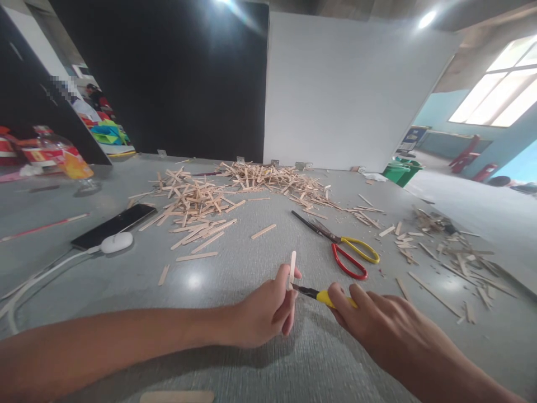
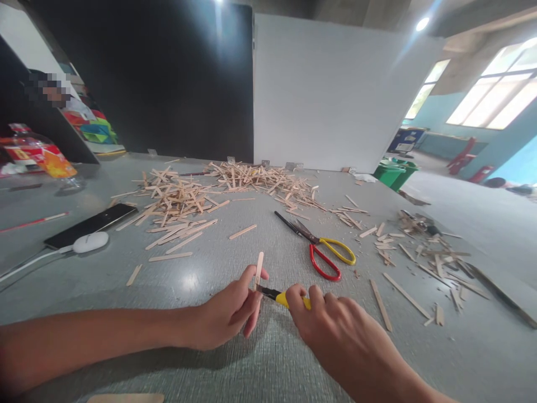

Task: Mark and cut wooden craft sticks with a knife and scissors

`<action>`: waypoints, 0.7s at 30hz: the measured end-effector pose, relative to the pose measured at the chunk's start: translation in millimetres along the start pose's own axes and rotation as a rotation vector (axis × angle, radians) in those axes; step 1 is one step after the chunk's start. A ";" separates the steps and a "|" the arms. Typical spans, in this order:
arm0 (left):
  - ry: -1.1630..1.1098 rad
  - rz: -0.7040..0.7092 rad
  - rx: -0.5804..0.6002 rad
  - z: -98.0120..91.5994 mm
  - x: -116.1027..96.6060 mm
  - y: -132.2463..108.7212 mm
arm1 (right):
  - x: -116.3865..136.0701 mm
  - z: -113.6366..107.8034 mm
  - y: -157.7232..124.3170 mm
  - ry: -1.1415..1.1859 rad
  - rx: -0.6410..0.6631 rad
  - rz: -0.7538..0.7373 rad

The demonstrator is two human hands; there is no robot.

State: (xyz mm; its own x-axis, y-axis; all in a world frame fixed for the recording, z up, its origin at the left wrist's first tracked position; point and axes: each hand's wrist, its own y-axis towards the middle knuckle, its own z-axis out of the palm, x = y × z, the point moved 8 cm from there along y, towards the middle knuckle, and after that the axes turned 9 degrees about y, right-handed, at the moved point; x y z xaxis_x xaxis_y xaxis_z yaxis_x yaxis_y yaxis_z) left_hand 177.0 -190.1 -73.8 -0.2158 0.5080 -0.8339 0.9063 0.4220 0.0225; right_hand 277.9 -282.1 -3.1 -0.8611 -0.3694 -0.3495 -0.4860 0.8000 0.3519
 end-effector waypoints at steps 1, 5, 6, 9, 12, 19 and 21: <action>0.007 0.005 0.006 1.0 -0.7 -0.5 | 2.6 -5.5 1.4 -0.023 -0.015 -0.007; 0.005 0.032 0.019 2.4 -3.0 -1.9 | -1.1 -0.8 2.0 -0.053 -0.023 -0.023; -0.002 0.039 0.016 2.2 -3.1 -1.9 | -5.4 7.6 1.1 -0.020 -0.011 -0.025; -0.008 0.055 -0.007 0.8 -2.5 -1.0 | -11.9 29.0 -2.4 0.136 -0.002 -0.076; 0.017 0.065 -0.034 -0.6 -1.9 0.0 | -6.2 28.7 -2.5 0.130 0.053 -0.035; 0.124 0.068 -0.065 0.7 -1.0 -2.2 | -3.9 16.9 0.7 -0.011 0.056 -0.027; 0.157 0.074 -0.076 1.5 -1.0 -2.3 | -8.8 31.4 -2.4 0.149 0.023 -0.125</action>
State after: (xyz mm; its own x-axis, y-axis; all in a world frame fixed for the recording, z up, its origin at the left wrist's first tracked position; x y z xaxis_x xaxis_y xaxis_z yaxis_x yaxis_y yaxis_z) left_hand 175.7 -192.7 -73.8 -0.2089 0.6481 -0.7323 0.8932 0.4314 0.1270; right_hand 291.3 -265.9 -28.1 -0.8076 -0.5314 -0.2558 -0.5886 0.7535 0.2929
